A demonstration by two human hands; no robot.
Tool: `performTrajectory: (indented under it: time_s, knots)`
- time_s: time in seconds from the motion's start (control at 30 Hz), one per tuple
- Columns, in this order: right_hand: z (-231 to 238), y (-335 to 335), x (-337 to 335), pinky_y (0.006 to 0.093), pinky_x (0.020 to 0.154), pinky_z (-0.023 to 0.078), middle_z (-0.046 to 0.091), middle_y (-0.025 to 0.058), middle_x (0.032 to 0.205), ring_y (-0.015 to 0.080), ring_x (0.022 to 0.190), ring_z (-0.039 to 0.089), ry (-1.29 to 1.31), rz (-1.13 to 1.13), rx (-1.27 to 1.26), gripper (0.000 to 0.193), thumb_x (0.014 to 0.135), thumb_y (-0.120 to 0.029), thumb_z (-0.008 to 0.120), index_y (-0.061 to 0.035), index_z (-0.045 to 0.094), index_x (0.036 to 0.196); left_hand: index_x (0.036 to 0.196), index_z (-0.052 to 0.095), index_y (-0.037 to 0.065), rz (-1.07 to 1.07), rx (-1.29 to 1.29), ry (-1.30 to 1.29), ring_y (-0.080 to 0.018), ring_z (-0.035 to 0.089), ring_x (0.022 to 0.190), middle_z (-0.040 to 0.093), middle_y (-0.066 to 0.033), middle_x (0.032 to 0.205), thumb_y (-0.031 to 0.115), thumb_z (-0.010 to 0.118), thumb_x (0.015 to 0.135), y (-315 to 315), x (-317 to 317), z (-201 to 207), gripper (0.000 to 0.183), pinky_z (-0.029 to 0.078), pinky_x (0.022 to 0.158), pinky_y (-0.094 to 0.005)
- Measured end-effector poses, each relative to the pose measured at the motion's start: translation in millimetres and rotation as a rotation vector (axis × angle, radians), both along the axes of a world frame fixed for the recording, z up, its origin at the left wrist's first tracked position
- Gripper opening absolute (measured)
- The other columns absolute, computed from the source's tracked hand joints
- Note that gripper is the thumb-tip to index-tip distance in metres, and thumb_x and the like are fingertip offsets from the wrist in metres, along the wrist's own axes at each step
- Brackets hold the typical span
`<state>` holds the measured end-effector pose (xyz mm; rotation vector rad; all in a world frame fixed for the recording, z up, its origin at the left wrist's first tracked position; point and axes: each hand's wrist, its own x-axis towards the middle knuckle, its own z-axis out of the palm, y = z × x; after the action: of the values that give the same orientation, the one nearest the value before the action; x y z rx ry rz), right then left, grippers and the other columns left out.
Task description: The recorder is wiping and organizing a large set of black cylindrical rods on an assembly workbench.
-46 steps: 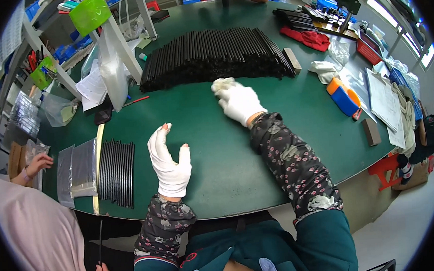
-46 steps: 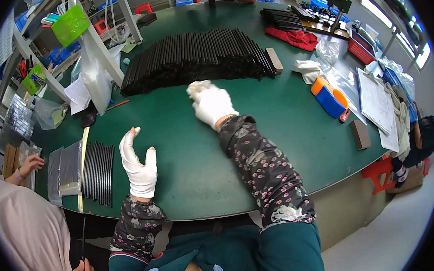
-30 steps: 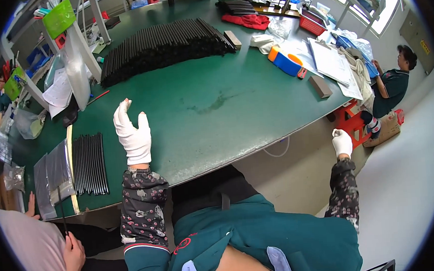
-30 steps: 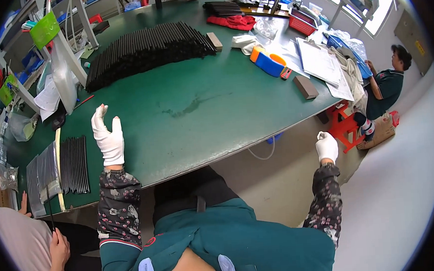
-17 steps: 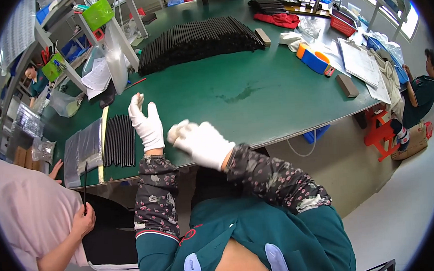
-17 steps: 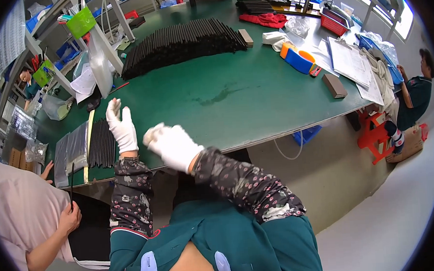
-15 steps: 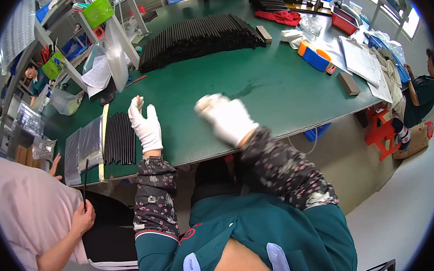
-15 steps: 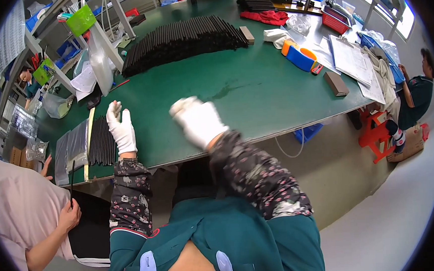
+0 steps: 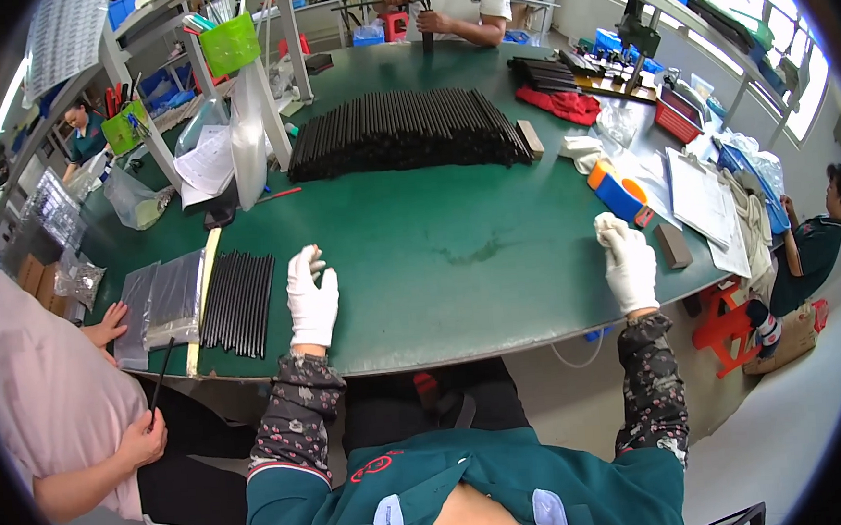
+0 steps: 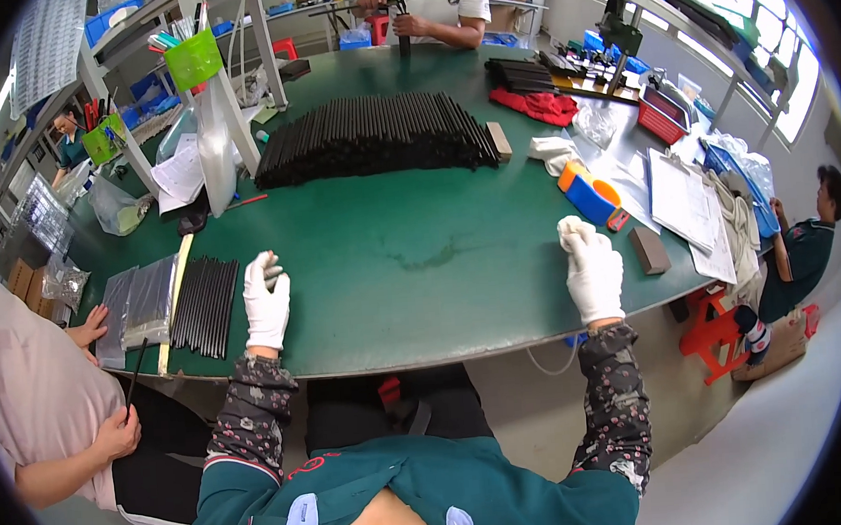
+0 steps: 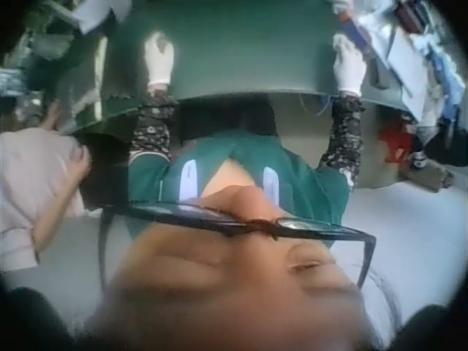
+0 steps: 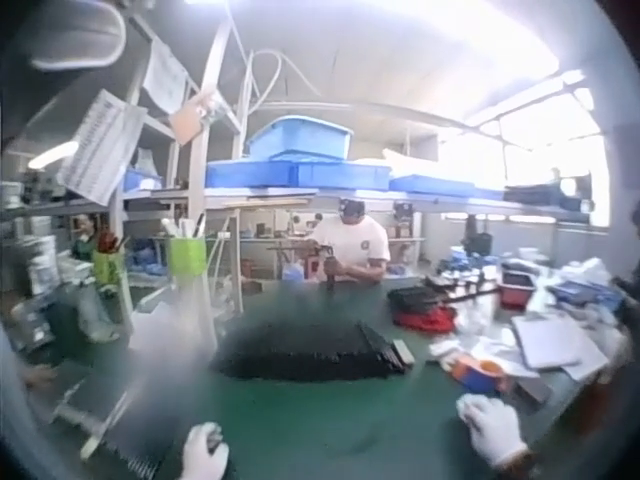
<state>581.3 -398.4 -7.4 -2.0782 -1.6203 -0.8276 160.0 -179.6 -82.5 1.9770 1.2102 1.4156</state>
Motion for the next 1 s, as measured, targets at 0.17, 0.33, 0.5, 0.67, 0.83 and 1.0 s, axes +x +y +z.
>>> performTrajectory:
  time_s: [0.17,0.33,0.5,0.67,0.83,1.0]
  knots:
    - [8.3,64.9,9.2,0.042,0.085,0.046,0.065,0.008,0.109,0.031,0.107,0.058,-0.08,-0.193,-0.332,0.025,0.077,-0.029,0.069,-0.0144,0.072,0.097,0.128,0.048,0.002,-0.066,-0.024,-0.032,-0.0217,0.061,0.097,0.055,-0.0134,0.119,-0.007,0.062,0.08,-16.0,-4.0,1.0,0.05,0.054,0.086,-0.0329]
    - [58.8,182.5,-37.6,0.0429,0.094,0.044,0.066,0.0112,0.104,0.0326,0.106,0.059,0.099,0.404,0.05,0.034,0.08,-0.032,0.068,-0.0051,0.067,0.101,0.123,0.052,0.002,-0.145,-0.03,0.025,-0.0232,0.063,0.096,0.057,-0.0139,0.116,-0.007,0.064,0.078,-36.7,1.1,17.8,0.048,0.053,0.085,-0.0335]
    - [50.9,281.8,-102.7,0.0463,0.108,0.034,0.052,0.0192,0.133,0.0365,0.13,0.043,-0.077,0.625,-0.123,0.063,0.082,-0.04,0.067,-0.0046,0.051,0.131,0.12,0.054,0.003,-0.155,-0.041,0.067,-0.0263,0.065,0.091,0.059,-0.0153,0.111,-0.005,0.066,0.073,-49.0,2.2,29.0,0.05,0.052,0.082,-0.0348]
    - [36.6,334.5,-83.8,0.0437,0.106,0.034,0.052,0.0171,0.131,0.0327,0.129,0.043,-0.167,0.467,-0.197,0.063,0.083,-0.045,0.064,-0.0065,0.051,0.132,0.115,0.055,0.001,-0.19,-0.092,0.108,-0.0301,0.064,0.092,0.061,-0.0157,0.106,-0.001,0.068,0.071,-54.2,2.3,39.6,0.047,0.051,0.082,-0.0379]
    - [35.7,360.3,-82.2,0.043,0.1,0.04,0.06,0.0165,0.117,0.0328,0.119,0.052,-0.159,0.53,-0.188,0.054,0.087,-0.043,0.06,-0.0047,0.056,0.126,0.11,0.057,0.004,-0.208,-0.095,0.22,-0.0321,0.063,0.09,0.063,-0.0135,0.106,0.004,0.07,0.07,-55.6,0.9,45.2,0.042,0.05,0.08,-0.0402]
    - [66.0,437.4,-75.5,0.0419,0.1,0.044,0.06,0.0158,0.124,0.0339,0.116,0.056,0.292,0.455,-0.258,0.057,0.093,-0.051,0.049,-0.0063,0.057,0.128,0.109,0.058,0.005,-0.238,-0.109,0.216,-0.0306,0.064,0.088,0.064,-0.0118,0.106,0.003,0.07,0.069,-59.9,-2.7,50.2,0.042,0.051,0.077,-0.04]
